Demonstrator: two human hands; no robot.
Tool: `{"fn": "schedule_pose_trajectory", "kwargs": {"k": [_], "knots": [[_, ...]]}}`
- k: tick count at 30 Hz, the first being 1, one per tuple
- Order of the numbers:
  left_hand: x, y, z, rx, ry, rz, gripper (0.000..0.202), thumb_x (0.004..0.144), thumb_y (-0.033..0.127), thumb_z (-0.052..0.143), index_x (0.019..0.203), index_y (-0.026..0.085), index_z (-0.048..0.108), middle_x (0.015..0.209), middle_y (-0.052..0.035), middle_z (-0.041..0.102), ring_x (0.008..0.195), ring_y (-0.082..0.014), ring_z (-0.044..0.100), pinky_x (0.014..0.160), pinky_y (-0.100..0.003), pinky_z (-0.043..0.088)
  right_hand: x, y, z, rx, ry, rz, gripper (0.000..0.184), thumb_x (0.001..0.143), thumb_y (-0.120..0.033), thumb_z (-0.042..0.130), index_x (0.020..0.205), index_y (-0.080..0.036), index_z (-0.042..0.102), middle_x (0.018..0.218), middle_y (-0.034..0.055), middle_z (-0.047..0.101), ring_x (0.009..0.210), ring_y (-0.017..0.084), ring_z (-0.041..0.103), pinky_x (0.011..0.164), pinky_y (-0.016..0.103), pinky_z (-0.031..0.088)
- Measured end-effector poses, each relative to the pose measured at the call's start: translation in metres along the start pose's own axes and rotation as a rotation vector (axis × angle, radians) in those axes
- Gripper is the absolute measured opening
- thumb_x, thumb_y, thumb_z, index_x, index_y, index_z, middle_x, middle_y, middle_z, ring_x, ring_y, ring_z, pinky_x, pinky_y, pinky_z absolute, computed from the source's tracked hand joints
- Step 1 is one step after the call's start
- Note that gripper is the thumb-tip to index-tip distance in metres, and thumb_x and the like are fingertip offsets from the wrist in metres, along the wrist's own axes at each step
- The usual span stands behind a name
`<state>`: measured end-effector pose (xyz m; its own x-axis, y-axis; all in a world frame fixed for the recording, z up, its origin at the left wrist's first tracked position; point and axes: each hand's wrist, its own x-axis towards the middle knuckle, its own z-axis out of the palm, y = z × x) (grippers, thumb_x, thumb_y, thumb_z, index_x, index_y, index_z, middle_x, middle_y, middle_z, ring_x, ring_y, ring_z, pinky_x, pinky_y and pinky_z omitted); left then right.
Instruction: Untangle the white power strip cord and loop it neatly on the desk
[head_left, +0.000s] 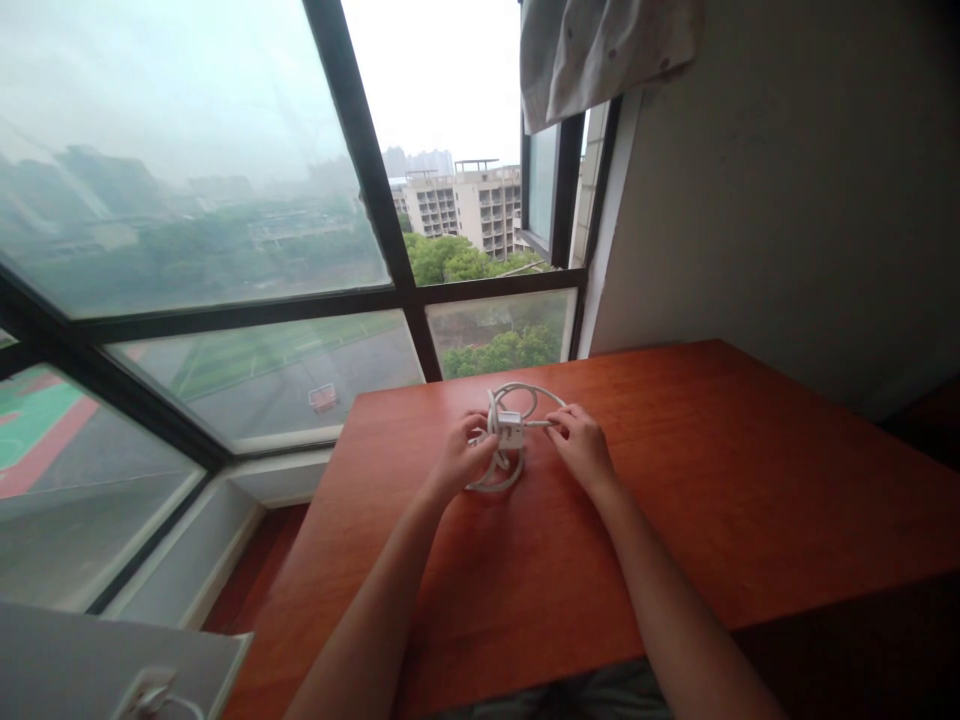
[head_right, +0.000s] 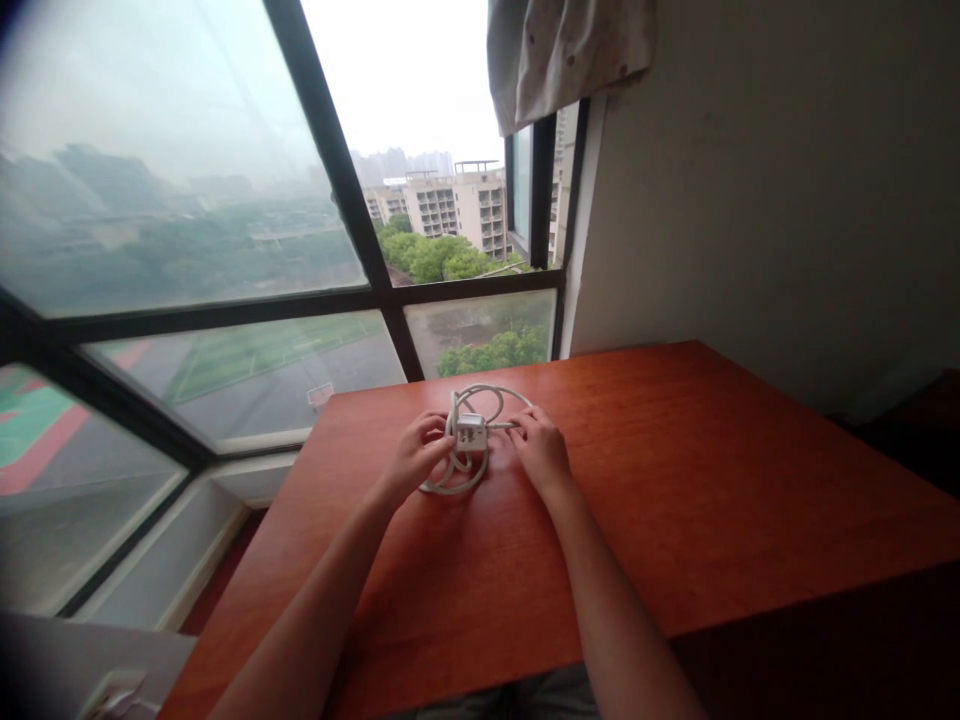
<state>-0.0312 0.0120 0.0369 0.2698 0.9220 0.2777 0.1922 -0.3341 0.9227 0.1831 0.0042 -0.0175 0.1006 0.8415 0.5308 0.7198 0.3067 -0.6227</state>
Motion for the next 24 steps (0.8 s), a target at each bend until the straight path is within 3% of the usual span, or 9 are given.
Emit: {"fn": "schedule_pose_trajectory", "kwargs": {"k": [3, 8, 13, 18, 24], "knots": [[-0.001, 0.000, 0.002, -0.035, -0.016, -0.017, 0.007, 0.070, 0.022, 0.058, 0.071, 0.015, 0.060, 0.091, -0.0043, 0.062, 0.085, -0.0175, 0.062, 0.077, -0.028, 0.051, 0.003, 0.002, -0.005, 0.065, 0.072, 0.017, 0.019, 0.087, -0.026, 0.053, 0.090, -0.019, 0.071, 0.090, 0.0065, 0.063, 0.070, 0.016, 0.058, 0.066, 0.029, 0.048], [-0.003, -0.002, 0.009, -0.060, 0.015, -0.155, 0.016, 0.071, 0.023, 0.051, 0.082, 0.016, 0.061, 0.071, 0.0015, 0.061, 0.068, -0.0155, 0.061, 0.062, -0.025, 0.049, 0.006, 0.003, -0.011, 0.120, 0.178, 0.032, 0.024, 0.090, -0.031, 0.051, 0.097, -0.019, 0.070, 0.093, 0.0083, 0.065, 0.081, 0.019, 0.060, 0.070, 0.030, 0.048], [-0.002, -0.006, 0.007, -0.003, 0.049, -0.162, 0.018, 0.076, 0.030, 0.054, 0.083, 0.016, 0.063, 0.070, 0.0019, 0.063, 0.067, -0.0155, 0.061, 0.061, -0.024, 0.048, 0.005, 0.000, -0.014, 0.183, 0.251, 0.038, 0.029, 0.091, -0.038, 0.050, 0.098, -0.019, 0.070, 0.092, 0.0074, 0.066, 0.084, 0.020, 0.062, 0.075, 0.031, 0.049], [0.001, -0.015, -0.002, -0.006, -0.001, -0.111, 0.025, 0.079, 0.039, 0.060, 0.082, 0.015, 0.063, 0.074, -0.0002, 0.065, 0.072, -0.0171, 0.063, 0.066, -0.026, 0.049, 0.006, 0.007, -0.013, 0.270, 0.289, 0.153, 0.040, 0.092, -0.048, 0.046, 0.102, -0.017, 0.069, 0.082, 0.0053, 0.064, 0.064, 0.015, 0.059, 0.059, 0.027, 0.048], [0.003, -0.019, -0.008, -0.056, -0.033, -0.097, 0.038, 0.083, 0.052, 0.055, 0.081, 0.015, 0.063, 0.079, -0.0028, 0.066, 0.077, -0.0186, 0.063, 0.069, -0.027, 0.051, 0.007, 0.017, -0.009, 0.408, 0.317, 0.296, 0.046, 0.089, -0.054, 0.046, 0.104, -0.016, 0.067, 0.085, 0.0052, 0.066, 0.058, 0.012, 0.056, 0.050, 0.022, 0.045]]}}
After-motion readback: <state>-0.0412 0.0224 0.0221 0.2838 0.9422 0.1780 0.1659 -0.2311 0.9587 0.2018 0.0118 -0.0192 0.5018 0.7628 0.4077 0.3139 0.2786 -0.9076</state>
